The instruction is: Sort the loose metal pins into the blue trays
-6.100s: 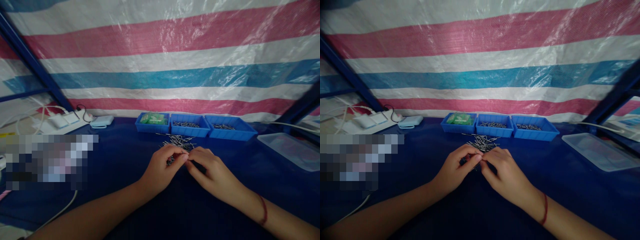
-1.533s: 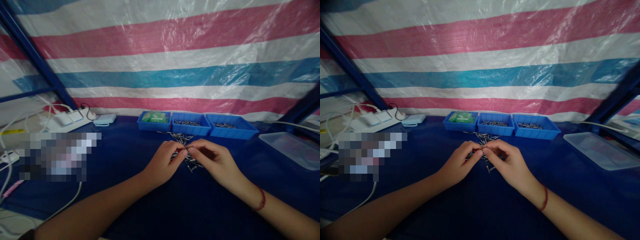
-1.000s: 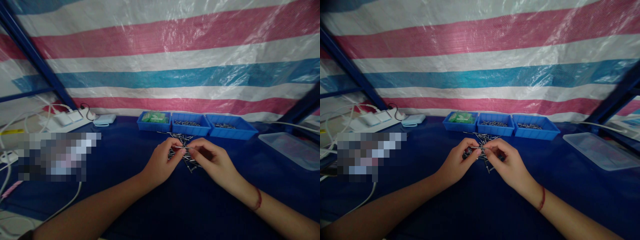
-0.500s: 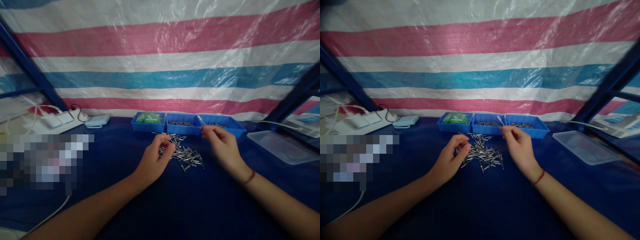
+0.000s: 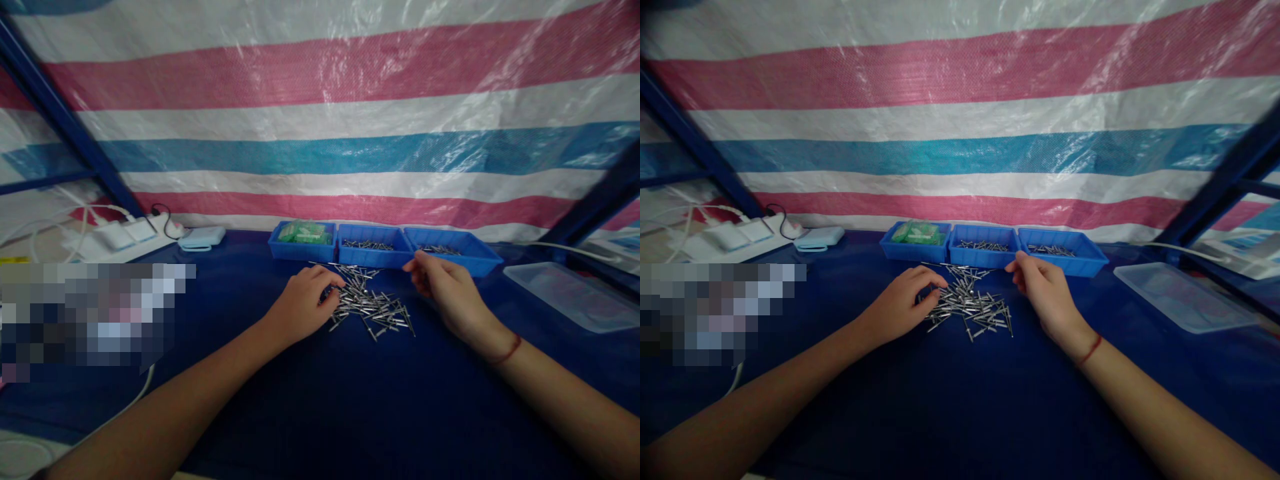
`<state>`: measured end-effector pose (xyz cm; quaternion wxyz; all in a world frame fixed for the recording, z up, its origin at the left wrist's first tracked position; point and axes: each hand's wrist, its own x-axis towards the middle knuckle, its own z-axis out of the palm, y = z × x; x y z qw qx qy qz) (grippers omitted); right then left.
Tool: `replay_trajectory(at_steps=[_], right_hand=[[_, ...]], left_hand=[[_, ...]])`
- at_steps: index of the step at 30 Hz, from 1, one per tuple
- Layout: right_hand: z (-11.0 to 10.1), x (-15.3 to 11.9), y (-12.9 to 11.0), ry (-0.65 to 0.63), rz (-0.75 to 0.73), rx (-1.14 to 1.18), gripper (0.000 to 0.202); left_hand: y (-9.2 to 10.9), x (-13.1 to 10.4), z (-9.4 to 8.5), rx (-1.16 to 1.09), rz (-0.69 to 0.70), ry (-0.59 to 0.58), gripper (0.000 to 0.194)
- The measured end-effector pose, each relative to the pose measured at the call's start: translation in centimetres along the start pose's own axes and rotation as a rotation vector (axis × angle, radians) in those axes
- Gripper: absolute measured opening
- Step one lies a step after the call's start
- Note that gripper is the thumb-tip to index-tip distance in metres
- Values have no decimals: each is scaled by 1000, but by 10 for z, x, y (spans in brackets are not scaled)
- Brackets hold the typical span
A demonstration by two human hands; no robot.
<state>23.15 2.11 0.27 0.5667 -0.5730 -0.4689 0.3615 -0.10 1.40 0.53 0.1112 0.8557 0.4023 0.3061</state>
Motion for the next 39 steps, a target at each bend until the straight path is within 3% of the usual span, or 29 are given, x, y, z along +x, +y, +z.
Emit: replay_trajectory(at_steps=[7, 13, 18, 31, 39], right_hand=[[9, -19, -3, -300, -289, -417, 38], [12, -31, -9, -439, -559, -576, 34], [14, -36, -12, -529, -666, -641, 21], [16, -43, -13, -629, -706, -594, 17], [20, -47, -13, -636, -655, -541, 21]], left_hand=[[-3, -2, -4, 161, 72, -191, 16], [3, -6, 8, 127, -6, -150, 10], [12, -8, 11, 79, -67, -80, 6], [25, -8, 7, -161, -49, 81, 4], [25, -7, 8, -284, -71, 38, 9]])
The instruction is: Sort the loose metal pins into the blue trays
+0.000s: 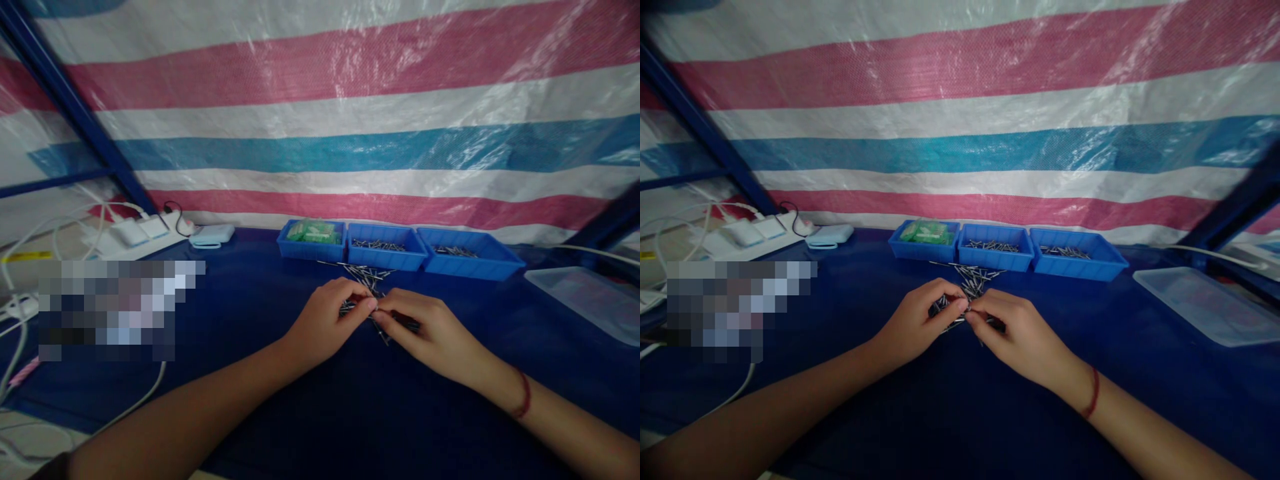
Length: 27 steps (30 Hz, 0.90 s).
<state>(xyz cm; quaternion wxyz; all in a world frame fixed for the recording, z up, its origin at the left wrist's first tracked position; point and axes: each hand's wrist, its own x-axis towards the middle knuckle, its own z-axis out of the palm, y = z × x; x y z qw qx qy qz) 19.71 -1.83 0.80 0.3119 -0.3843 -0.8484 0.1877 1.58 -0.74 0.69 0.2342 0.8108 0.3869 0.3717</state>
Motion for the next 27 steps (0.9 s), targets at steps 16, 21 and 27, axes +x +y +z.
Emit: replay_trajectory(at_steps=[16, 21, 27], right_hand=[[0, 0, -5, 12, -54, 1, 22], [0, 1, -4, 9, -57, 6, 23], [0, 0, -4, 2, -51, -15, 22]], left_hand=[[2, -1, 0, 21, 34, 30, 8], [2, -1, 0, 30, 39, 32, 9], [2, -1, 0, 27, 47, 35, 9]])
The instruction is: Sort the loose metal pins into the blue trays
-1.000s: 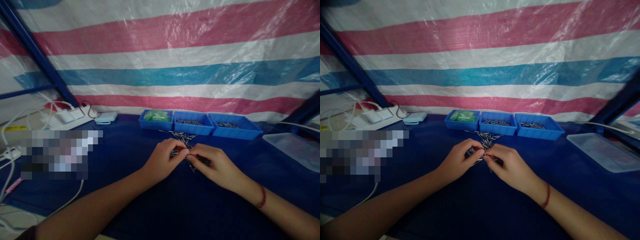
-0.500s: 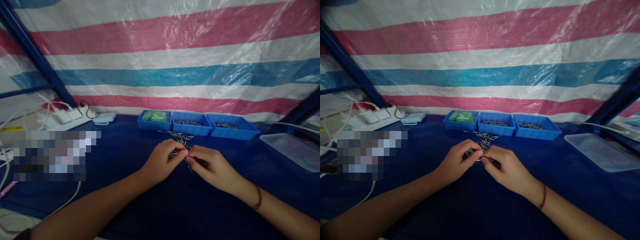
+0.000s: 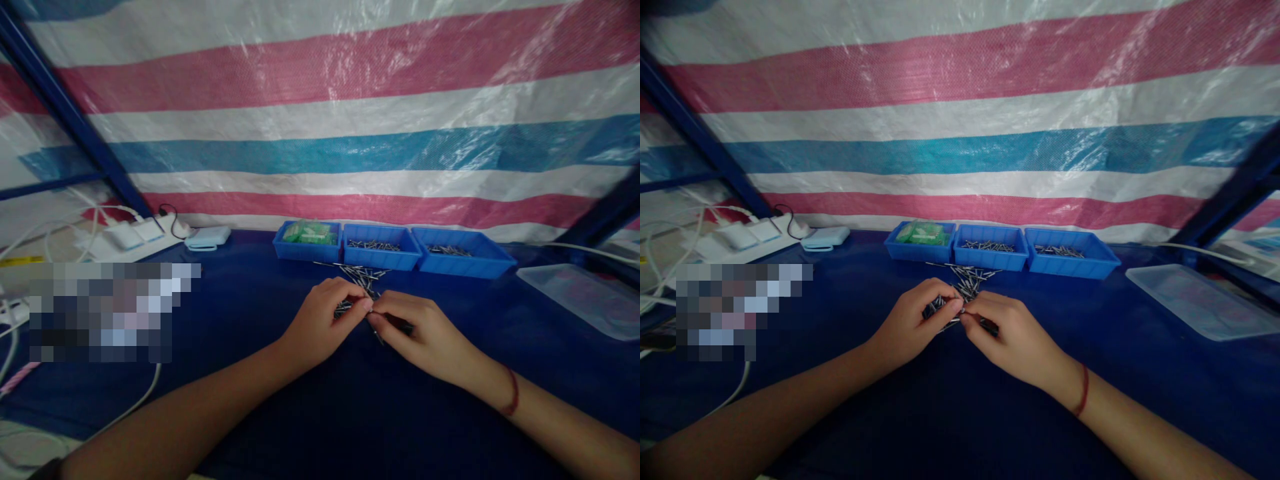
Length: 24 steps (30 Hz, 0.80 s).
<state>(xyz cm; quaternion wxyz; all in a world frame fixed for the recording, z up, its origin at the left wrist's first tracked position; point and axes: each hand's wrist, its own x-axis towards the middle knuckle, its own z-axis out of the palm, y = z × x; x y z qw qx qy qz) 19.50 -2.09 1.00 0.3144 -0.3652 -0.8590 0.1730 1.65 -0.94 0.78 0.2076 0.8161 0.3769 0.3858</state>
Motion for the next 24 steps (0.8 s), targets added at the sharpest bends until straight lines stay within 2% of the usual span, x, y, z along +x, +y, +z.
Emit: replay_trajectory(at_steps=[12, 21, 24], right_hand=[[3, -1, 5, 81, 69, 30, 12], [2, -2, 4, 297, 93, 5, 7], [1, -2, 0, 308, 52, -13, 7]], left_hand=[[0, -2, 0, -1, 7, 29, 10], [-1, 0, 1, 17, -38, 69, 12], [-3, 0, 2, 41, -47, 38, 17]])
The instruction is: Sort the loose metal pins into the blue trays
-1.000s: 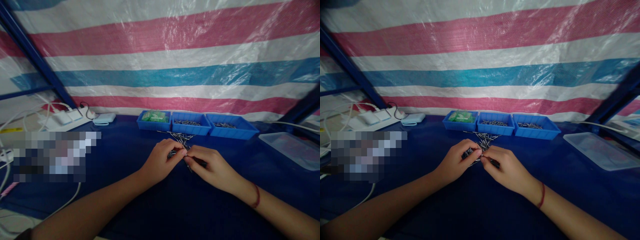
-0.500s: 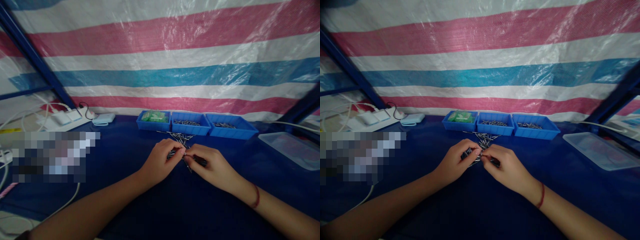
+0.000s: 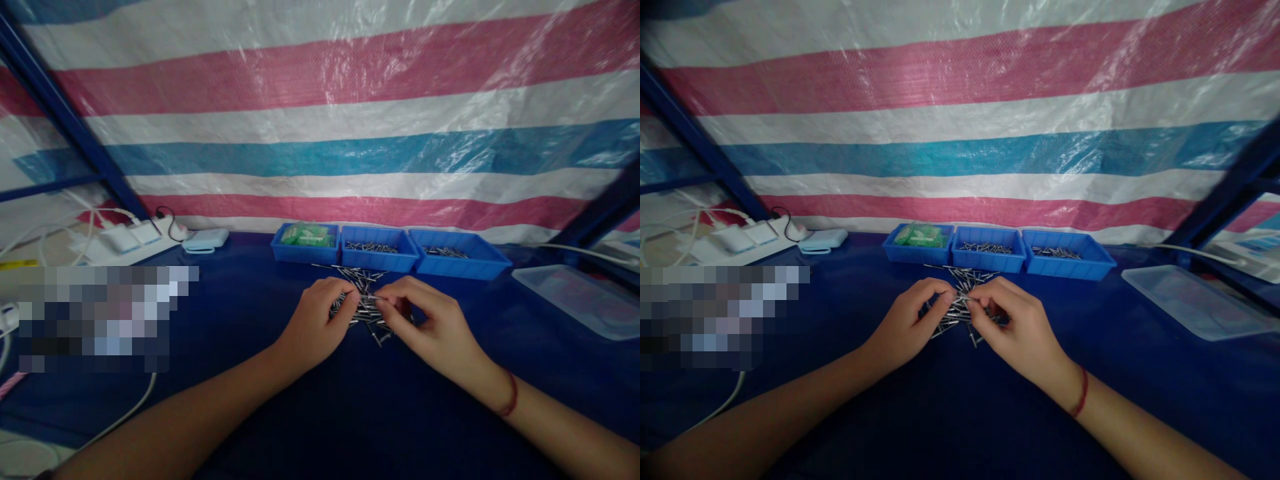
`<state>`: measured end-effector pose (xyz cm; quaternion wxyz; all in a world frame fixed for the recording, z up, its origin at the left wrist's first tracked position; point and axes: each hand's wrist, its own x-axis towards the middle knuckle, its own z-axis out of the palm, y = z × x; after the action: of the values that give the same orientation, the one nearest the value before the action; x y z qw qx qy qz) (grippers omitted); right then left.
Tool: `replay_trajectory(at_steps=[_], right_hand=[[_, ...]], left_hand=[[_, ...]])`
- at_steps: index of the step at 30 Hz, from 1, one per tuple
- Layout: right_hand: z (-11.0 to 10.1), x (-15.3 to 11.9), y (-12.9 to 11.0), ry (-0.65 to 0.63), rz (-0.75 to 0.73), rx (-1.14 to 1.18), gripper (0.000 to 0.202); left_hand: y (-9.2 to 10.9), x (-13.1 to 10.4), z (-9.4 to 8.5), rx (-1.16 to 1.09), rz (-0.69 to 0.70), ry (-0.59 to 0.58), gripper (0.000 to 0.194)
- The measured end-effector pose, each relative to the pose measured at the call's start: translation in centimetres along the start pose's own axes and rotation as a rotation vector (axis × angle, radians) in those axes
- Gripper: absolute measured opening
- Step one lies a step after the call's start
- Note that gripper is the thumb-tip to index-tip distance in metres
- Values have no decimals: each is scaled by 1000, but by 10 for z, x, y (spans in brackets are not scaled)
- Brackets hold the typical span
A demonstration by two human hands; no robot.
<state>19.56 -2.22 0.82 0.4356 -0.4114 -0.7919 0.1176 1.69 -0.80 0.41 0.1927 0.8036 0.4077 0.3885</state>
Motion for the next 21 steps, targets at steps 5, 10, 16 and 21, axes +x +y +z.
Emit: replay_trajectory(at_steps=[5, 10, 16, 21], right_hand=[[-20, 11, 11, 155, 15, -173, 15], [-61, 25, 64, 411, 257, -600, 26], [-71, 25, 103, 283, 239, -714, 28], [-47, 22, 68, 215, 62, -606, 24]], left_hand=[[-3, 0, -4, 93, -16, 1, 16], [-11, 5, -14, 272, -64, -32, 17], [-11, 7, -19, 308, -12, -163, 15], [-8, 2, -17, 429, -1, -207, 15]])
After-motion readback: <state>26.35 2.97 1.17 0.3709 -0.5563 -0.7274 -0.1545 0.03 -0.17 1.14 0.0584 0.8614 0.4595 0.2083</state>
